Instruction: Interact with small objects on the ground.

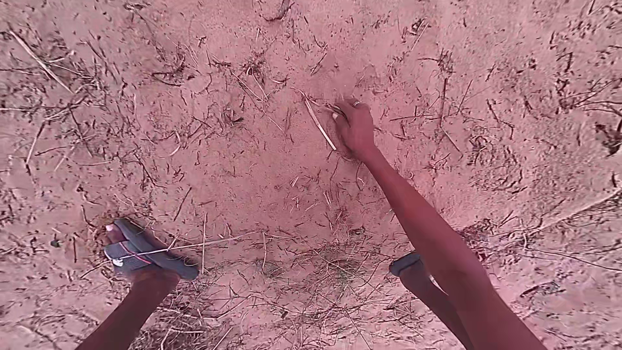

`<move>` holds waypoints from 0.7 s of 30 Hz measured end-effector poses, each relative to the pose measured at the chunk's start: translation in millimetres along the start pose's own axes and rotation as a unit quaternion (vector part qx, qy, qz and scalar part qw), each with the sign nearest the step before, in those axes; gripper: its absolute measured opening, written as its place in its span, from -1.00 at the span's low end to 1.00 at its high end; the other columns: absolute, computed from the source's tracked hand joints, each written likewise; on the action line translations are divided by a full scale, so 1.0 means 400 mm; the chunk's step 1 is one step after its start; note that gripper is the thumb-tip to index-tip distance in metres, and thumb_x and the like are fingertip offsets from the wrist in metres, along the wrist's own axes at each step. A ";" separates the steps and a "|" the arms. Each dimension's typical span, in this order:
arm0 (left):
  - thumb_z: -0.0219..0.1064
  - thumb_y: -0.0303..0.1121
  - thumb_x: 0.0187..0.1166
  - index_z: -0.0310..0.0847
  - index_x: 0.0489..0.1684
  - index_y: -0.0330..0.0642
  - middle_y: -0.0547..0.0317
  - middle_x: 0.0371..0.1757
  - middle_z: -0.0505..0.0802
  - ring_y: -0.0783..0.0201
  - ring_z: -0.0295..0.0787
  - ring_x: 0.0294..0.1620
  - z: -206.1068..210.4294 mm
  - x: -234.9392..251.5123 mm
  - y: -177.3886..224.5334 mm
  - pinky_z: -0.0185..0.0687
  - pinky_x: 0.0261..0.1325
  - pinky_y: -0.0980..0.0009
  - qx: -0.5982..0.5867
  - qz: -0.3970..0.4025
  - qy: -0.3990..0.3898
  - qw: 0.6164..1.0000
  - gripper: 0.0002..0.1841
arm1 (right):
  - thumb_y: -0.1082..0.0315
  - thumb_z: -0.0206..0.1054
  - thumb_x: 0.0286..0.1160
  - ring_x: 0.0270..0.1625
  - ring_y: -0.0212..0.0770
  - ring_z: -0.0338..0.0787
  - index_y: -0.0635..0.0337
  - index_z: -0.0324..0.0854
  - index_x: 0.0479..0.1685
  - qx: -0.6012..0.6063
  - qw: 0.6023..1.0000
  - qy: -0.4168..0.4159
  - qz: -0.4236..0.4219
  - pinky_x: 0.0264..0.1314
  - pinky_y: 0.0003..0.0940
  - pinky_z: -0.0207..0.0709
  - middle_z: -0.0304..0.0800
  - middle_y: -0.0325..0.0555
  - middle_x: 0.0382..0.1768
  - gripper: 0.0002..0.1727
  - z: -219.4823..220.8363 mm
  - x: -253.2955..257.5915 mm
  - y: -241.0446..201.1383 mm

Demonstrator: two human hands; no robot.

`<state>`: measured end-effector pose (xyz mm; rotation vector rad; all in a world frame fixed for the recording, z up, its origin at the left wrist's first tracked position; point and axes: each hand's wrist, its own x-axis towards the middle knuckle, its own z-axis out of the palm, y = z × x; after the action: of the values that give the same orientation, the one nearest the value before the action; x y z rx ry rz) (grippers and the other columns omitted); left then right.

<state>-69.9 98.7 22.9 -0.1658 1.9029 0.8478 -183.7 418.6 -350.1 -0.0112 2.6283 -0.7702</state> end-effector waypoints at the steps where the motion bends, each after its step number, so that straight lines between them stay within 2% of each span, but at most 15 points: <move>1: 0.46 -0.35 0.37 0.43 0.43 -0.71 -0.63 0.41 0.62 -0.40 0.57 0.47 0.009 -0.002 -0.003 0.44 0.54 -0.04 -0.006 0.005 0.001 1.000 -0.32 | 0.20 0.16 0.69 0.40 0.42 0.65 0.09 0.77 0.35 0.014 1.000 -0.005 0.003 0.44 0.35 0.40 0.74 0.36 0.28 -0.59 0.015 -0.091 -0.042; 3: 0.37 -0.29 0.55 0.46 0.42 -0.66 -0.58 0.36 0.68 -0.33 0.68 0.39 0.009 -0.035 0.003 0.55 0.45 -0.05 -0.024 0.032 -0.025 0.999 -0.40 | 0.13 0.25 0.56 0.43 0.50 0.59 -0.07 0.78 0.37 -0.003 0.999 -0.037 0.021 0.35 0.49 0.39 0.66 0.35 0.41 -0.56 0.038 -0.269 -0.141; 4: 0.28 -0.26 0.69 0.53 0.38 -0.60 -0.49 0.29 0.75 -0.20 0.78 0.28 0.016 -0.054 0.001 0.67 0.35 0.02 -0.037 0.050 -0.031 0.998 -0.50 | 0.13 0.35 0.53 0.45 0.52 0.56 -0.07 0.76 0.37 -0.013 0.997 -0.076 0.028 0.27 0.51 0.40 0.53 0.35 0.54 -0.56 0.045 -0.347 -0.189; 5: 0.20 -0.26 0.75 0.55 0.37 -0.56 -0.42 0.24 0.79 -0.10 0.83 0.19 0.024 -0.063 -0.004 0.73 0.26 0.07 -0.040 0.055 -0.036 0.997 -0.53 | 0.22 0.41 0.47 0.53 0.53 0.50 -0.11 0.74 0.41 -0.022 0.991 -0.122 0.045 0.31 0.50 0.41 0.50 0.35 0.59 -0.53 0.061 -0.414 -0.233; 7: 0.16 -0.30 0.75 0.58 0.40 -0.43 -0.25 0.18 0.84 -0.04 0.88 0.09 0.037 -0.064 -0.024 0.78 0.14 0.04 -0.001 0.052 -0.027 0.998 -0.58 | 0.46 0.28 0.55 0.73 0.47 0.32 -0.11 0.69 0.49 -0.033 0.975 -0.203 0.089 0.57 0.39 0.33 0.48 0.32 0.62 -0.48 0.096 -0.495 -0.289; 9: 0.17 -0.27 0.68 0.65 0.36 -0.32 -0.11 0.08 0.90 -0.02 0.92 -0.02 0.068 -0.059 -0.073 0.83 0.01 0.01 0.045 0.060 0.017 0.997 -0.59 | 0.58 0.19 0.55 0.68 0.42 0.42 0.02 0.64 0.54 -0.043 0.966 -0.230 0.114 0.56 0.24 0.44 0.58 0.33 0.53 -0.44 0.117 -0.546 -0.324; 12: 0.13 -0.19 0.63 0.70 0.31 -0.21 -0.02 -0.01 0.92 0.01 0.93 -0.09 0.105 -0.045 -0.142 0.82 -0.06 -0.03 0.066 0.057 0.061 0.994 -0.57 | 0.57 0.15 0.58 0.46 0.37 0.66 0.22 0.53 0.62 -0.005 0.957 -0.262 0.122 0.45 0.11 0.58 0.75 0.37 0.30 -0.44 0.130 -0.640 -0.392; 14: 0.11 -0.20 0.65 0.69 0.33 -0.20 -0.02 0.00 0.92 0.00 0.92 -0.08 0.112 -0.047 -0.162 0.80 -0.04 -0.06 0.060 0.044 0.058 0.996 -0.57 | 0.55 0.17 0.59 0.35 0.36 0.74 0.36 0.57 0.50 0.044 0.936 -0.327 0.123 0.40 0.11 0.60 0.74 0.43 0.24 -0.53 0.140 -0.751 -0.447; 16: 0.12 -0.24 0.70 0.66 0.37 -0.21 -0.07 0.03 0.90 -0.06 0.90 -0.04 0.107 -0.052 -0.172 0.77 0.01 -0.10 0.049 0.023 0.044 0.998 -0.60 | 0.51 0.17 0.64 0.35 0.32 0.74 0.41 0.61 0.38 0.074 0.902 -0.411 0.109 0.42 0.10 0.59 0.72 0.42 0.25 -0.62 0.164 -0.896 -0.502; 17: 0.13 -0.26 0.70 0.66 0.37 -0.21 -0.08 0.04 0.90 -0.07 0.90 -0.03 0.106 -0.055 -0.180 0.76 0.04 -0.11 0.048 0.016 0.040 0.998 -0.61 | 0.52 0.19 0.62 0.41 0.31 0.70 0.39 0.60 0.38 0.085 0.878 -0.461 0.097 0.46 0.11 0.56 0.69 0.40 0.30 -0.62 0.177 -0.976 -0.534; 18: 0.14 -0.28 0.70 0.65 0.37 -0.22 -0.09 0.05 0.90 -0.09 0.90 -0.01 0.098 -0.056 -0.186 0.75 0.06 -0.14 0.045 0.008 0.035 0.998 -0.61 | 0.56 0.24 0.54 0.49 0.32 0.63 0.34 0.59 0.43 0.099 0.854 -0.507 0.070 0.51 0.15 0.51 0.64 0.39 0.38 -0.56 0.189 -1.051 -0.568; 19: 0.16 -0.29 0.70 0.65 0.38 -0.23 -0.12 0.05 0.89 -0.11 0.89 -0.01 0.088 -0.049 -0.187 0.74 0.07 -0.17 0.044 0.004 0.034 0.998 -0.62 | 0.62 0.33 0.38 0.59 0.37 0.49 0.27 0.56 0.52 0.113 0.824 -0.555 0.033 0.56 0.26 0.42 0.52 0.39 0.51 -0.41 0.198 -1.103 -0.591; 20: 0.18 -0.29 0.70 0.65 0.38 -0.24 -0.14 0.06 0.89 -0.13 0.89 0.00 0.083 -0.045 -0.183 0.72 0.08 -0.19 0.043 0.001 0.031 0.999 -0.62 | 0.63 0.43 0.29 0.71 0.46 0.30 0.14 0.48 0.66 0.119 0.777 -0.618 0.002 0.56 0.46 0.31 0.33 0.42 0.67 -0.23 0.191 -1.135 -0.610; 21: 0.18 -0.29 0.70 0.65 0.37 -0.24 -0.14 0.06 0.89 -0.14 0.89 0.00 0.080 -0.047 -0.177 0.72 0.08 -0.21 0.043 0.002 0.028 0.999 -0.63 | 0.60 0.48 0.29 0.74 0.52 0.21 0.04 0.44 0.71 0.122 0.733 -0.669 -0.024 0.50 0.60 0.26 0.27 0.43 0.71 -0.18 0.174 -1.149 -0.626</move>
<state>-4.2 61.5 -3.4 -0.1339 1.9901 0.7694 239.5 224.3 -101.6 -0.4015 1.1320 -0.6926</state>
